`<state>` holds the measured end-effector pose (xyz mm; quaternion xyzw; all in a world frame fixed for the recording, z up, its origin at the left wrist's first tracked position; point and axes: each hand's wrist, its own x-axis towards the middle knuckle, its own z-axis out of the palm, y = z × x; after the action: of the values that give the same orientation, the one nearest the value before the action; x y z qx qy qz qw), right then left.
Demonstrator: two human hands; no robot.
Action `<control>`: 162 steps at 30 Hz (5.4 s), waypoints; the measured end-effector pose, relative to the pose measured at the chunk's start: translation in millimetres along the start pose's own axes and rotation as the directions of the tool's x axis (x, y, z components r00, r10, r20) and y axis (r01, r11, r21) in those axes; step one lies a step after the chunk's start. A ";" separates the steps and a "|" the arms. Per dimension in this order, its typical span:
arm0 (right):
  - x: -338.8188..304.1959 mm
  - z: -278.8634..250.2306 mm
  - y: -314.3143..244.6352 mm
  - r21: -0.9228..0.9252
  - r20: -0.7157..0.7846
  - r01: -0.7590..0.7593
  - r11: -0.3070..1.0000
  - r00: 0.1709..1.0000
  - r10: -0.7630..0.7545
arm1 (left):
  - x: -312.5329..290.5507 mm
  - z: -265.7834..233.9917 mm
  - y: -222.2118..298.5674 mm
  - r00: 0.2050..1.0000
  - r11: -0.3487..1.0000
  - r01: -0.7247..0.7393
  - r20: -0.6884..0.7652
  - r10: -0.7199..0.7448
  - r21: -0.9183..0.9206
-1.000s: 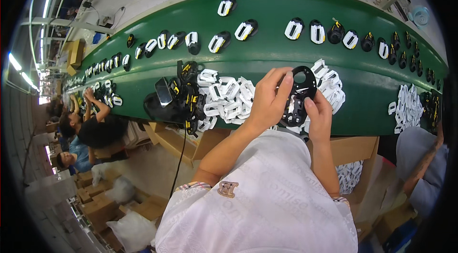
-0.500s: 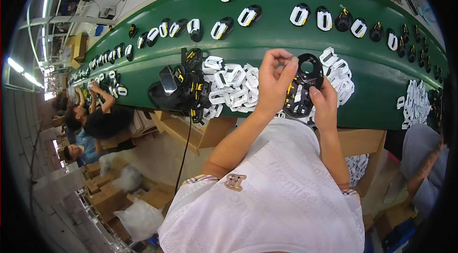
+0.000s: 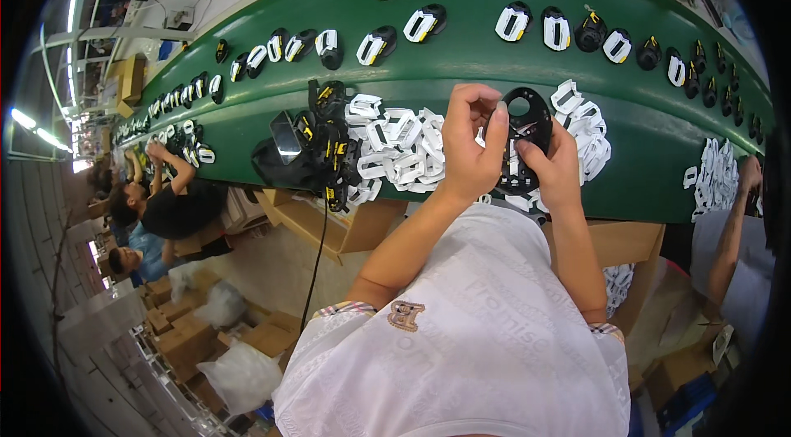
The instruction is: The person assembles small plastic components and white plastic frames onto electronic housings by hand on a factory production line.
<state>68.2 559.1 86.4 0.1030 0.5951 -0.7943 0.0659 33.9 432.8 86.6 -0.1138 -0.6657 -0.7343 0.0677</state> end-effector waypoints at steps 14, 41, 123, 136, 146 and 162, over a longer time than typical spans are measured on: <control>20.4 7.8 11.3 -0.025 -0.058 0.029 0.999 0.998 -0.031 | 7.5 -5.4 -25.1 0.979 0.934 0.128 -0.110 -0.173 -0.333; 74.7 -24.9 118.9 -0.951 0.184 0.188 0.247 0.982 -0.038 | 105.1 -70.1 -230.3 0.914 0.460 -0.400 0.379 0.142 0.793; 0.3 -13.2 -25.8 -0.123 0.222 0.018 0.992 0.975 0.010 | 7.8 -14.6 5.8 0.868 0.962 0.269 0.420 -0.265 0.051; 26.8 -60.2 -10.3 -0.795 -0.078 0.293 0.531 0.819 -0.569 | 40.0 69.1 -56.1 0.915 0.950 0.048 0.368 -0.165 0.308; 21.4 -112.7 15.4 -0.223 -0.454 0.014 0.975 0.883 -0.117 | 160.7 142.3 -209.1 0.946 0.665 -0.155 0.304 -0.113 0.731; -0.1 -82.7 -27.8 -0.018 -0.414 0.094 0.995 0.906 -0.093 | 92.0 85.7 -100.6 0.854 0.905 0.339 0.321 -0.410 0.257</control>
<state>69.1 646.3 90.0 0.2402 0.5987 -0.7575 -0.1000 -73.6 533.2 20.9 -0.1096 -0.7430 -0.6317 -0.1923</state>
